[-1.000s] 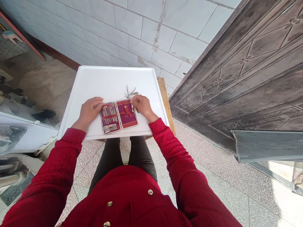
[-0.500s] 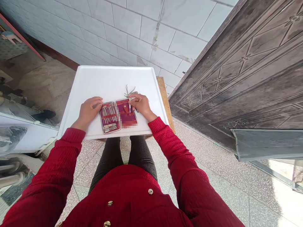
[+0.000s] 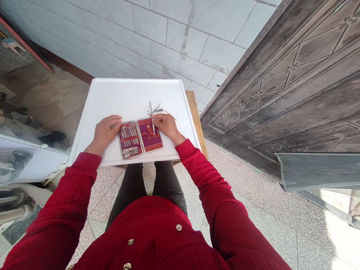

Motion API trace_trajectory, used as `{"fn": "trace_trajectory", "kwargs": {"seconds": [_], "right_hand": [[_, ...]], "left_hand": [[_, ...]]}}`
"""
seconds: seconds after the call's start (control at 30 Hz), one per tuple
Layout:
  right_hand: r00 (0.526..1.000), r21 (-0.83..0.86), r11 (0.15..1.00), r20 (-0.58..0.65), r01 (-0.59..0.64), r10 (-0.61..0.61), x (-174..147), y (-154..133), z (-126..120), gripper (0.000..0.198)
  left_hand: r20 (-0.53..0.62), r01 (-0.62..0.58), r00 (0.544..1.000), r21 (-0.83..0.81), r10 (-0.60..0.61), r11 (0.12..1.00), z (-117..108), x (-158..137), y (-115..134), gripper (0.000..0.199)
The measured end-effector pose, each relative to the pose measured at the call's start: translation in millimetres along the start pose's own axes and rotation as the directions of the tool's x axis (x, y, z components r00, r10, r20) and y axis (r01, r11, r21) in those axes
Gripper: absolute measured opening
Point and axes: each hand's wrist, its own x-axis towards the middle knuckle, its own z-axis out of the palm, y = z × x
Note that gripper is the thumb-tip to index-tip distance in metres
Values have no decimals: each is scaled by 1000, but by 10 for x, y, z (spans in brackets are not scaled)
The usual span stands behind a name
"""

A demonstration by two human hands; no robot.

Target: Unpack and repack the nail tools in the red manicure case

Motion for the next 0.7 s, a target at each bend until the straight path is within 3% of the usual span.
{"fn": "trace_trajectory", "kwargs": {"seconds": [0.2, 0.43, 0.7], "right_hand": [[1000, -72, 997, -24, 16, -17, 37, 25, 30, 23], [997, 34, 996, -8, -81, 81, 85, -9, 24, 24], [995, -51, 994, -45, -94, 91, 96, -25, 17, 26]], "left_hand": [[1, 0, 1000, 2, 0, 1000, -6, 0, 13, 19], [-4, -20, 1000, 9, 20, 1000, 2, 0, -3, 19], [-16, -1, 1000, 12, 1, 1000, 20, 2, -20, 19]]}}
